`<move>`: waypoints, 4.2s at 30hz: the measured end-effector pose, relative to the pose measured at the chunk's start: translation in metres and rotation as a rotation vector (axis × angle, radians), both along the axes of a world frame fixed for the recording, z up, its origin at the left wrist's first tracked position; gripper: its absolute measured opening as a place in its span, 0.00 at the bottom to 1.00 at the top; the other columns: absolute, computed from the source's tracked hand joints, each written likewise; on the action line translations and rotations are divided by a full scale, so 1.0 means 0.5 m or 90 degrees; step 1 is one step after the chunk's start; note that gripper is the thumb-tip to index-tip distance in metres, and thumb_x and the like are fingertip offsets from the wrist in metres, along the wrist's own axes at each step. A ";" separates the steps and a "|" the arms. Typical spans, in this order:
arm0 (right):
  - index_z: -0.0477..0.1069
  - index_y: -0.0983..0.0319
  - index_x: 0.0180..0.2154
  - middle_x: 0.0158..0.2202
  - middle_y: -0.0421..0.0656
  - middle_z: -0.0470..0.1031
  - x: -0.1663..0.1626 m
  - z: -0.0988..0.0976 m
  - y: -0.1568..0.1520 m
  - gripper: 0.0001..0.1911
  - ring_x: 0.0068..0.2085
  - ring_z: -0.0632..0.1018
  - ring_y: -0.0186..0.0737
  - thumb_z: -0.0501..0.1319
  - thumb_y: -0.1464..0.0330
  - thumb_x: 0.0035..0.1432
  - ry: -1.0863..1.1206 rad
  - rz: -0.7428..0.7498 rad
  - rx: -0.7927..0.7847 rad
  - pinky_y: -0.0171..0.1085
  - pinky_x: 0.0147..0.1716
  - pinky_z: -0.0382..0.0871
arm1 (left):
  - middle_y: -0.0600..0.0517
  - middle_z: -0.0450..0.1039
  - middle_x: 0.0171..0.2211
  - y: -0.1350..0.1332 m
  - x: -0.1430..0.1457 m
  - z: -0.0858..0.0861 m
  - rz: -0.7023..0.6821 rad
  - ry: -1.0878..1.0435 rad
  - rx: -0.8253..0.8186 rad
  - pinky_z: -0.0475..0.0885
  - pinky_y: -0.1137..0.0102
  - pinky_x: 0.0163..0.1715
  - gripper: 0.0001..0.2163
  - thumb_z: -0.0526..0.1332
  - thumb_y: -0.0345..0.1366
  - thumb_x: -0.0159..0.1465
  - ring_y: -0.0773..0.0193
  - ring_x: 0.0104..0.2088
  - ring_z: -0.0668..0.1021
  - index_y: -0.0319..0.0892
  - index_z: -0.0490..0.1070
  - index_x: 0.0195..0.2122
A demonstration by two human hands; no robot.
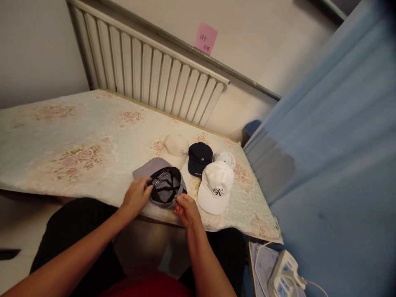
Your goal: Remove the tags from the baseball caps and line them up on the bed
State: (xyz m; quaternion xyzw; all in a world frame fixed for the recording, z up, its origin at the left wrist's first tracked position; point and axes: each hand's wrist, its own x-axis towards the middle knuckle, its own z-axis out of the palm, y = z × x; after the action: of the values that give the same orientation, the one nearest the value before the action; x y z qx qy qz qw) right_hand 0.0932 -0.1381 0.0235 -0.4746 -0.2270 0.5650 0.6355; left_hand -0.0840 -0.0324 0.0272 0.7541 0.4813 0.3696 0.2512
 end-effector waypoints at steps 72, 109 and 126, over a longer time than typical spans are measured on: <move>0.64 0.57 0.32 0.22 0.35 0.71 -0.008 0.112 -0.069 0.04 0.25 0.75 0.37 0.57 0.71 0.53 -0.559 0.147 0.105 0.33 0.27 0.67 | 0.57 0.67 0.22 -0.124 0.040 0.121 -0.412 -0.058 -0.276 0.60 0.73 0.25 0.03 0.55 0.34 0.56 0.68 0.24 0.68 0.42 0.64 0.26; 0.69 0.59 0.39 0.28 0.38 0.70 -0.002 0.110 -0.082 0.11 0.27 0.74 0.35 0.58 0.72 0.51 -0.640 0.082 0.133 0.34 0.28 0.69 | 0.59 0.60 0.23 -0.125 0.040 0.113 -0.427 -0.164 -0.440 0.57 0.74 0.23 0.05 0.58 0.37 0.57 0.70 0.23 0.64 0.41 0.64 0.30; 0.66 0.60 0.32 0.20 0.35 0.70 -0.018 0.083 -0.071 0.08 0.16 0.69 0.32 0.51 0.72 0.49 -0.322 -0.124 0.018 0.31 0.16 0.61 | 0.60 0.59 0.22 -0.134 0.041 0.119 -0.406 -0.163 -0.427 0.56 0.75 0.23 0.06 0.58 0.38 0.55 0.70 0.23 0.63 0.42 0.62 0.28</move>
State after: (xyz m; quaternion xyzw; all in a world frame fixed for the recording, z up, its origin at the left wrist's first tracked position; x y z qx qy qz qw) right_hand 0.0840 -0.1737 0.0649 -0.6116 -0.3393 0.3616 0.6166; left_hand -0.0633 -0.0996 0.0865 0.6900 0.2838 0.1882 0.6387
